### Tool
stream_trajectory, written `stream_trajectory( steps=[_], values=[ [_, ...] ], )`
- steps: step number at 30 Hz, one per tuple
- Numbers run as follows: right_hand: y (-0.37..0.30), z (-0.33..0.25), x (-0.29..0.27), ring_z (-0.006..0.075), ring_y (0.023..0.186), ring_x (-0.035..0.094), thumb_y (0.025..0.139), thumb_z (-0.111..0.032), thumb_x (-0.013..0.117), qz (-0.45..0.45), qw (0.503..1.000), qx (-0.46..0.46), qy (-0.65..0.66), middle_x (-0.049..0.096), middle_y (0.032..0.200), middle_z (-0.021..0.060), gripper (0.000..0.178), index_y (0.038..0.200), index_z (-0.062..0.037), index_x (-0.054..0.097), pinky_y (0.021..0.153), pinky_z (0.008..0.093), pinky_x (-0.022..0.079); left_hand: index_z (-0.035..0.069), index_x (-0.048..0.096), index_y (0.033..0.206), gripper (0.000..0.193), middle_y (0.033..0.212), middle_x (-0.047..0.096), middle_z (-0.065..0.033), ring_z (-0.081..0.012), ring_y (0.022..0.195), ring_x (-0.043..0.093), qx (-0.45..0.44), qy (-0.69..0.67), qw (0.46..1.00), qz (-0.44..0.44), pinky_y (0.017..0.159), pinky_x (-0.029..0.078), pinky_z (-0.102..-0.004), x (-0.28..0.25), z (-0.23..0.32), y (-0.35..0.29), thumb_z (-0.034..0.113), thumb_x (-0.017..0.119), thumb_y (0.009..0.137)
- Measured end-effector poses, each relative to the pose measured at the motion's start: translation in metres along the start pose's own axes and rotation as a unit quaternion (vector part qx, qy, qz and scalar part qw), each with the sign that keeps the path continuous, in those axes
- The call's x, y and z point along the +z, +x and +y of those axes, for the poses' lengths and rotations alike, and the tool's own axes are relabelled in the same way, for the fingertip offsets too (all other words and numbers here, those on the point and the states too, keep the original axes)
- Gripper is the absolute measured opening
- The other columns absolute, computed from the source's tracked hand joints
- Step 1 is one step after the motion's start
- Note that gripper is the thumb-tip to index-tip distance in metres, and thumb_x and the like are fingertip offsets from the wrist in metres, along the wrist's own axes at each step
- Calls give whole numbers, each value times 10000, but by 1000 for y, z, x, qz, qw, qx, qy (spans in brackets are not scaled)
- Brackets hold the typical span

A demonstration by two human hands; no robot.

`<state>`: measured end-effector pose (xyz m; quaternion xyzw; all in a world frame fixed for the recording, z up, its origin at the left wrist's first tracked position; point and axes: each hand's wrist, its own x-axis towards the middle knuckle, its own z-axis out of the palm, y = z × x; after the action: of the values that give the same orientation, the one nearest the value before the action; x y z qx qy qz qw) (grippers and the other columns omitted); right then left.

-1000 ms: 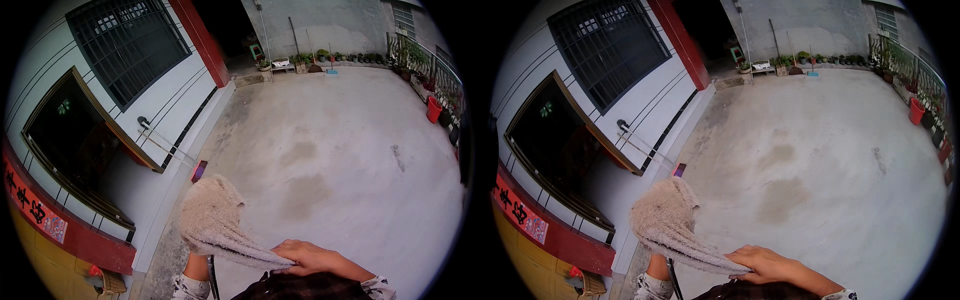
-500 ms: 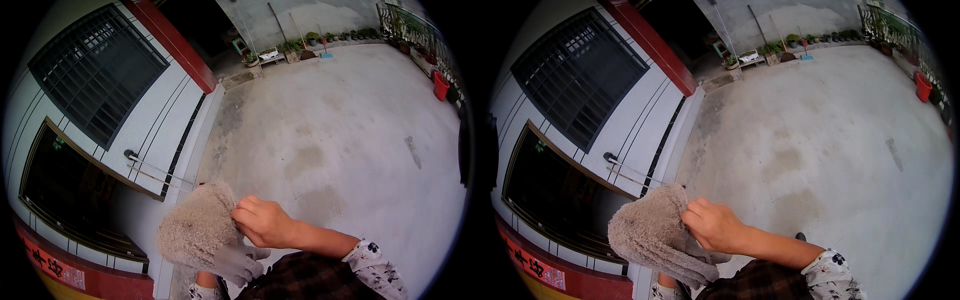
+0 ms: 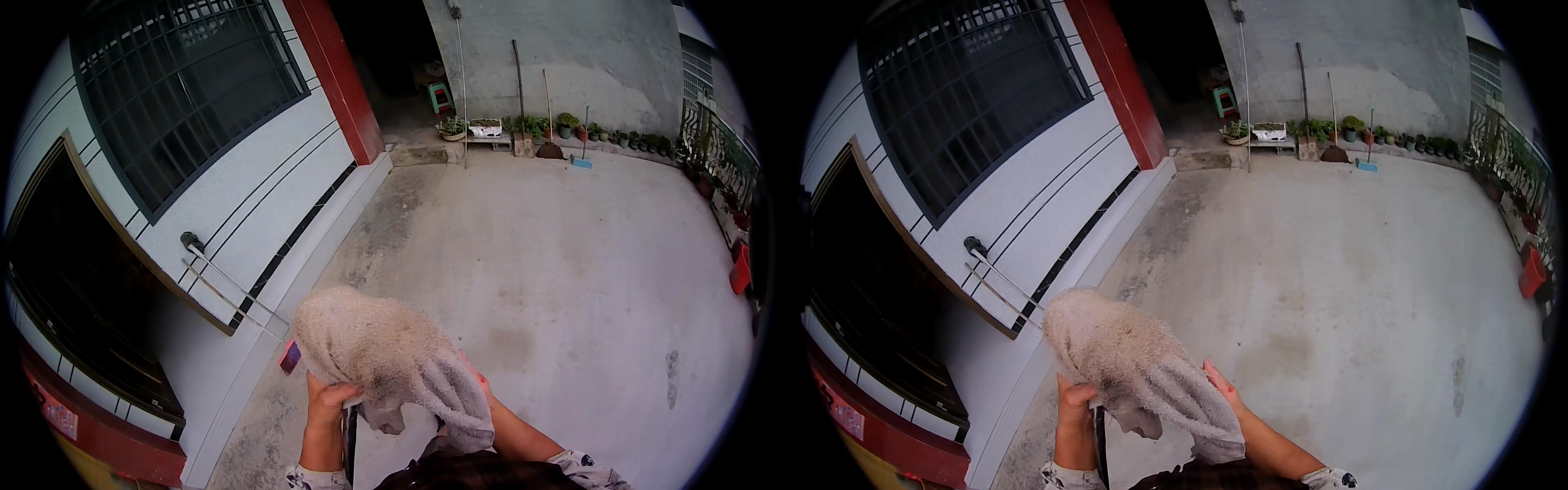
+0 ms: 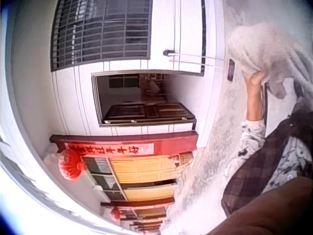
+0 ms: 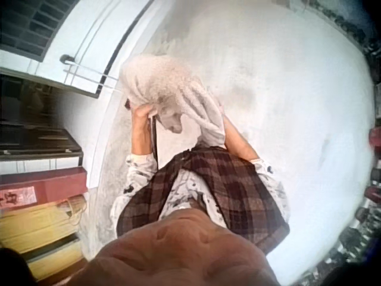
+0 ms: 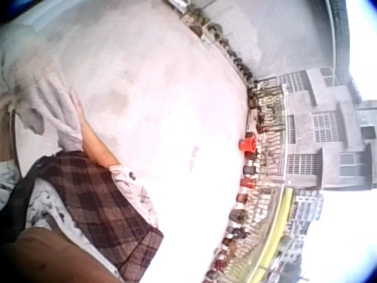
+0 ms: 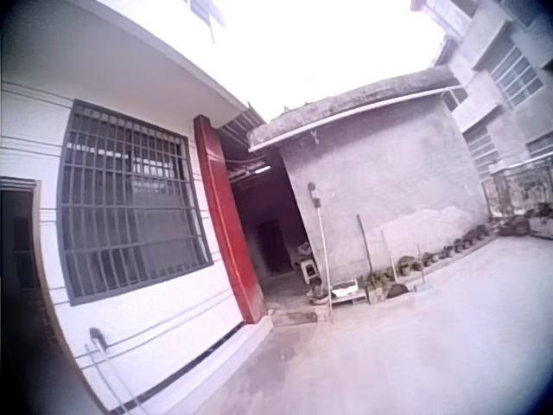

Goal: The person mops a concrete patio and an indoor room using a mop and buckets. They then retrieve a net on a pole, attach a cloth to it, and walk into a storage area.

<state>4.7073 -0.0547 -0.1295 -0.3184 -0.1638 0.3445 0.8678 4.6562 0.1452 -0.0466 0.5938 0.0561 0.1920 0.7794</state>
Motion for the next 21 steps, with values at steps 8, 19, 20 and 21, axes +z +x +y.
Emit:
stream_trajectory(
  steps=[8,19,20,21],
  values=[
    [170,-98,-22,244,1208,353,701,-403,722,-23,937,-147,-318,400,1289,130,885,1342,-23,245,992,348,288,-51,566,1000,411,906,628,-112,-204,832,609,86,74,990,-84,744,479,-321,40,-12,188,31,647,605],
    [384,-161,-131,214,1097,464,738,-209,704,-12,997,-61,-54,496,1184,91,592,1225,-10,431,944,330,363,48,536,1029,461,932,534,-180,-369,844,531,250,518,797,-184,717,442,-441,103,-62,408,194,645,604],
    [400,-173,-145,216,1092,470,741,-202,700,-14,997,-47,-61,497,1182,93,587,1225,-9,430,942,328,366,42,534,1030,457,922,535,-177,-370,838,528,249,537,786,-180,720,439,-442,113,-69,429,192,647,613],
    [418,-184,-162,221,1085,479,744,-199,694,3,998,-51,-37,502,1177,95,585,1228,-9,426,935,337,378,35,532,1031,453,912,535,-175,-370,833,525,246,555,775,-176,724,436,-442,123,-73,450,190,649,622]
  ],
)
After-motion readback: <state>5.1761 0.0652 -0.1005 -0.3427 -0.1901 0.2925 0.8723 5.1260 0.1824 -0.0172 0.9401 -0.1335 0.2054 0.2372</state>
